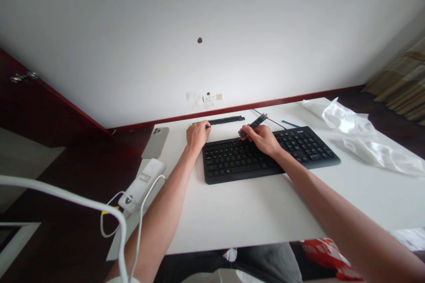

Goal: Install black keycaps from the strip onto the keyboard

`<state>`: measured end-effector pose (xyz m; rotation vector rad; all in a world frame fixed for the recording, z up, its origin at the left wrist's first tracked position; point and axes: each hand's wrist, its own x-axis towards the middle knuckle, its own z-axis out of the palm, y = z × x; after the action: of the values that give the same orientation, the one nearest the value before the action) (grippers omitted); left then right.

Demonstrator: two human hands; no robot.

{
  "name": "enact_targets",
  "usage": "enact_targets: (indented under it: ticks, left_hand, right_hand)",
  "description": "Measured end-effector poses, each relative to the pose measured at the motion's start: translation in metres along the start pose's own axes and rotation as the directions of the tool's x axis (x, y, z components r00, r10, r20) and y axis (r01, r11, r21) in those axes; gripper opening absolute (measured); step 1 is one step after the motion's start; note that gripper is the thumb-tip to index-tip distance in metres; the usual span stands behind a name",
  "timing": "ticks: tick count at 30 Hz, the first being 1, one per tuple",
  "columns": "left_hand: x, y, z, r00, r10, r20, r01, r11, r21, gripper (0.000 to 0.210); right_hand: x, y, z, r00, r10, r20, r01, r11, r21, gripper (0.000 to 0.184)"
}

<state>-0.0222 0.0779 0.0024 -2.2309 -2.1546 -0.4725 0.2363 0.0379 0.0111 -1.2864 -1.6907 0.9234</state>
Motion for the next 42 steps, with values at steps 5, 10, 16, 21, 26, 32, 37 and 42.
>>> enact_targets:
  ticks: [5,10,16,21,26,32,37,42]
  left_hand:
    - [0.0,-0.001,0.0,1.0,-0.015,0.002,0.015,1.0,-0.002,0.025]
    - [0.0,-0.001,0.0,1.0,-0.024,-0.004,0.024,1.0,-0.005,0.029]
    - [0.0,0.0,-0.001,0.999,-0.04,-0.001,0.04,0.999,0.008,0.033]
    - [0.0,0.0,-0.002,0.998,-0.053,0.023,0.053,0.998,0.022,0.034]
    - [-0.002,0.002,-0.007,1.0,-0.028,0.004,0.028,1.0,0.008,0.037]
    - [-0.015,0.018,-0.028,0.998,0.062,-0.016,-0.064,0.992,-0.111,0.029]
    - [-0.057,0.041,-0.036,0.98,0.194,0.049,-0.181,0.964,-0.193,0.029]
    - [-0.096,0.049,-0.028,0.937,0.346,-0.044,-0.345,0.902,-0.261,0.026]
  right_hand:
    - [0.0,0.0,0.0,1.0,-0.002,-0.005,0.002,1.0,0.002,0.058]
    - [0.0,0.001,0.001,1.0,0.003,0.0,-0.003,1.0,0.011,0.058]
    - [0.0,0.001,0.0,1.0,-0.001,-0.002,0.001,1.0,0.001,0.058]
    - [0.0,0.0,0.0,1.0,-0.008,-0.003,0.008,1.0,0.007,0.059]
    - [0.001,0.001,0.0,1.0,0.003,-0.006,-0.003,1.0,0.024,0.057]
    - [0.001,0.001,-0.001,1.0,0.007,-0.004,-0.006,1.0,0.028,0.059]
    - [0.001,0.001,-0.002,1.0,0.003,-0.008,-0.003,0.999,0.044,0.057]
    - [0.001,0.001,-0.001,1.0,-0.017,-0.001,0.017,0.998,0.064,0.054]
